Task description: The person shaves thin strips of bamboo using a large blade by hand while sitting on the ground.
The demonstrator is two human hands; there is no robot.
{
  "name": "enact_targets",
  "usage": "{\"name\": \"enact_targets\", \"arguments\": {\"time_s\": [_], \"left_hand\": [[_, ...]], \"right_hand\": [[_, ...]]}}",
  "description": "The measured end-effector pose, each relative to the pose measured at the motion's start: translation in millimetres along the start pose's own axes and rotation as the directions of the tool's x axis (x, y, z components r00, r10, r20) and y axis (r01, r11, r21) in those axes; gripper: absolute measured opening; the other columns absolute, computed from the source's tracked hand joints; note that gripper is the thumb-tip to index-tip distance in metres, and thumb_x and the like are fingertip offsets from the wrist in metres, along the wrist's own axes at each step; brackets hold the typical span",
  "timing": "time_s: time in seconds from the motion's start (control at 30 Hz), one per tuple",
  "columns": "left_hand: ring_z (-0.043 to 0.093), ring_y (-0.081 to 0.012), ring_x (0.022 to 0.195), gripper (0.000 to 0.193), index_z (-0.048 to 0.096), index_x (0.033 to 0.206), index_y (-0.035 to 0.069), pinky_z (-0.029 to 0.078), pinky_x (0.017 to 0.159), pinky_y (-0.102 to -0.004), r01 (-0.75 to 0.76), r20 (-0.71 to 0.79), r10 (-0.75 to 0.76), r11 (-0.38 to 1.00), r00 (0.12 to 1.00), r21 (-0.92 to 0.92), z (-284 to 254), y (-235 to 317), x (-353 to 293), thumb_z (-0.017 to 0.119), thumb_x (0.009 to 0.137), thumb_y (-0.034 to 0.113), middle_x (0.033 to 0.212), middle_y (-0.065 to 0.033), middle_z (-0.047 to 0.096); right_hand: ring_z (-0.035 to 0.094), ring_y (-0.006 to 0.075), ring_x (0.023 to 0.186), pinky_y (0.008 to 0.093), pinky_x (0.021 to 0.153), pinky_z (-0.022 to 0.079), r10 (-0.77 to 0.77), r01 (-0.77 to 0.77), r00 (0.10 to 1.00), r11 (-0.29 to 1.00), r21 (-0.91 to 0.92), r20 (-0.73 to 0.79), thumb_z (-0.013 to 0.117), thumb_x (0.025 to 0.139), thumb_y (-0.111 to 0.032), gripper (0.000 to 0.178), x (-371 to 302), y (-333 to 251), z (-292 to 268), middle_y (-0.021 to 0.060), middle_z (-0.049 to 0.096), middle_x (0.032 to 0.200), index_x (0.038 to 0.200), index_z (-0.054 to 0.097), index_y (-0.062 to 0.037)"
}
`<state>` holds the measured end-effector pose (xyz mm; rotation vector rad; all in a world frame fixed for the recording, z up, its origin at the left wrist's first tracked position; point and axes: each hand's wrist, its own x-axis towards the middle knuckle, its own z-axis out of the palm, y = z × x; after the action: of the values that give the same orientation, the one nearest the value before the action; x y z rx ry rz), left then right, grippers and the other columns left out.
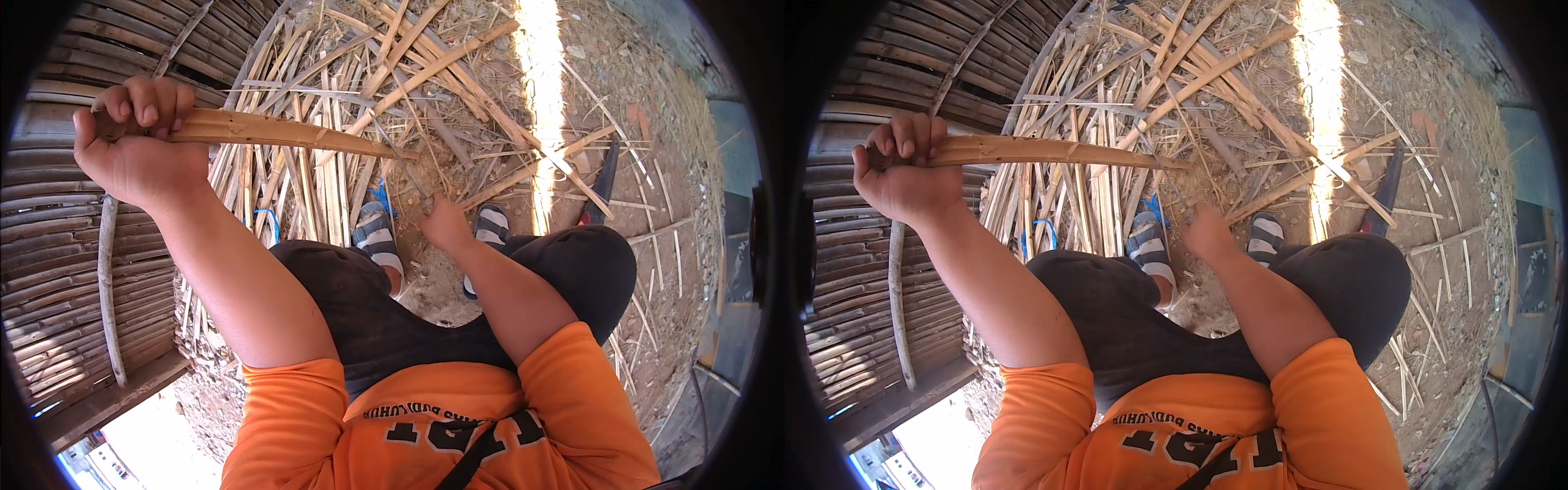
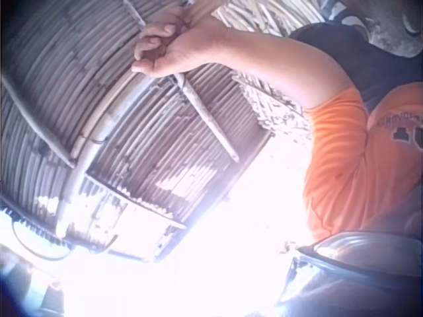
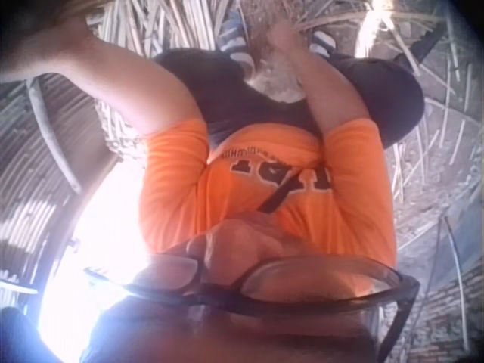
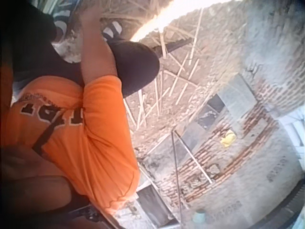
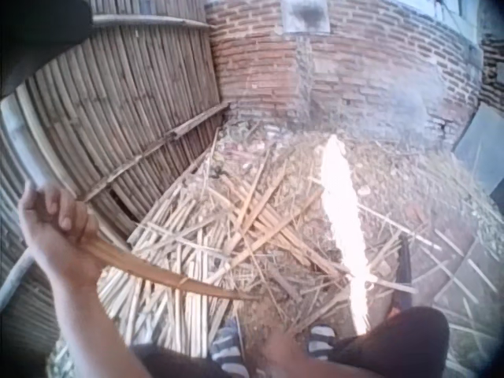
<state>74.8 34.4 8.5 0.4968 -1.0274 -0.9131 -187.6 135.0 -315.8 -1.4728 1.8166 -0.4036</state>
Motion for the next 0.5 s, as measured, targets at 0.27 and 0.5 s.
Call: {"name": "enact_targets", "arguments": {"time_s": [0.27, 0.5], "left_hand": [[0.027, -0.0156, 0.054, 0.035, 0.041, 0.069, 0.013, 0.023, 0.051, -0.0310, 0.031, 0.066, -0.032, 0.999, 0.997, 0.016, -2.6, 2.4, -0.7, 0.041, 0.094, 0.038, 0.060, -0.0041, 0.037], [0.026, -0.0159, 0.054, 0.035, 0.041, 0.067, 0.013, 0.023, 0.051, -0.0312, 0.011, 0.002, -0.011, 0.999, 1.000, 0.038, -3.8, 2.2, -0.8, 0.042, 0.093, 0.037, 0.061, -0.0042, 0.037]], "right_hand": [[0.068, 0.0450, 0.096, 0.0507, 0.084, 0.054, -0.165, 0.175, 0.984, 0.971, 0.164, -0.072, 0.072, 0.080, -0.018, 0.040, -14.2, -58.2, -32.6, 0.0288, 0.069, 0.097, 0.113, 0.060, 0.0014], [0.068, 0.0445, 0.096, 0.0497, 0.084, 0.053, 0.090, -0.090, 0.996, 0.996, -0.008, 0.022, 0.073, 0.079, -0.021, 0.046, 10.4, 22.1, 9.4, 0.0283, 0.069, 0.098, 0.117, 0.061, 0.0020]]}}
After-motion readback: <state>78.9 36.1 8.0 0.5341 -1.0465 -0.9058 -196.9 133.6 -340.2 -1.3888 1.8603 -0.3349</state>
